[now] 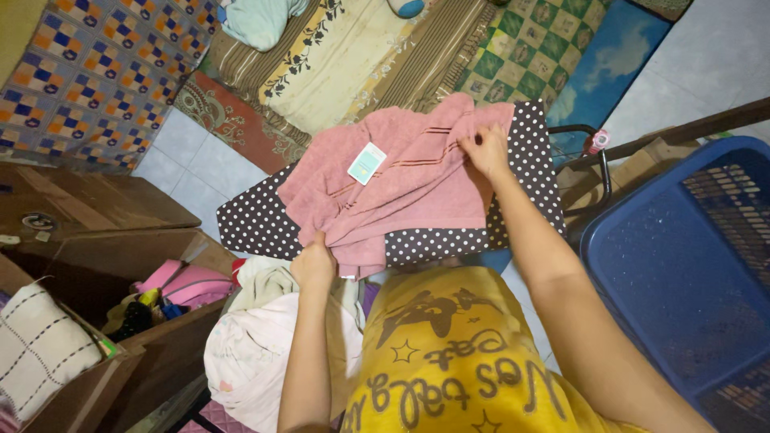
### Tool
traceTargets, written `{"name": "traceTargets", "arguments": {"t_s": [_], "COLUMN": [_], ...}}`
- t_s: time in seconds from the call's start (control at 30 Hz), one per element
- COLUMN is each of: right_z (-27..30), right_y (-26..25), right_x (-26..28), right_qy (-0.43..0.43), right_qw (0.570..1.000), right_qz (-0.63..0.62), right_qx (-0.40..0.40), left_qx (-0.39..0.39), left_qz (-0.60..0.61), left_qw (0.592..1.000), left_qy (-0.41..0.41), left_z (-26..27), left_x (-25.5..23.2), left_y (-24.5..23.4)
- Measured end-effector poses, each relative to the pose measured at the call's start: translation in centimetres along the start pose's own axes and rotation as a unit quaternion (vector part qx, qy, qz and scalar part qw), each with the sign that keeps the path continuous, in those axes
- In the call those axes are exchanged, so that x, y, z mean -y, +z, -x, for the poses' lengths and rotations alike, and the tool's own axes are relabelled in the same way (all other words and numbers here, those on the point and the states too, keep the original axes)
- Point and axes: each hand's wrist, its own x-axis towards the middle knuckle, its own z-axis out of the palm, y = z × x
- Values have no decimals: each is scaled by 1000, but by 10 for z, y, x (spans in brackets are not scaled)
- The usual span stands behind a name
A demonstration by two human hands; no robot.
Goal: The person folds a pink towel on a polka-dotted ironing board. They smooth and align the towel, fold it multiple times into a compact rectangle, and place it into a blue laundry basket.
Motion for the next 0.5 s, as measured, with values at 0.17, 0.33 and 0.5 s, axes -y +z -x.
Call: {"name": "traceTargets", "arguments": {"t_s": [0.17, 0.33, 0.5], "right_z": [6, 76, 149], "right_y": [-47, -83, -86], "right_x": [10, 10, 4], "right_qy": [126, 336, 362], "right_qw": [926, 823, 805], "right_qz": [-351, -442, -375], "right_qx": [-53, 122, 284], "left_qx": [1, -8, -3], "left_qz": [26, 38, 37], "left_qw": [1000, 999, 999], "left_qy": [-10, -28, -32], "left_z": [4, 0, -4], "left_x": [0, 0, 2], "left_y": [-8, -11, -11]}}
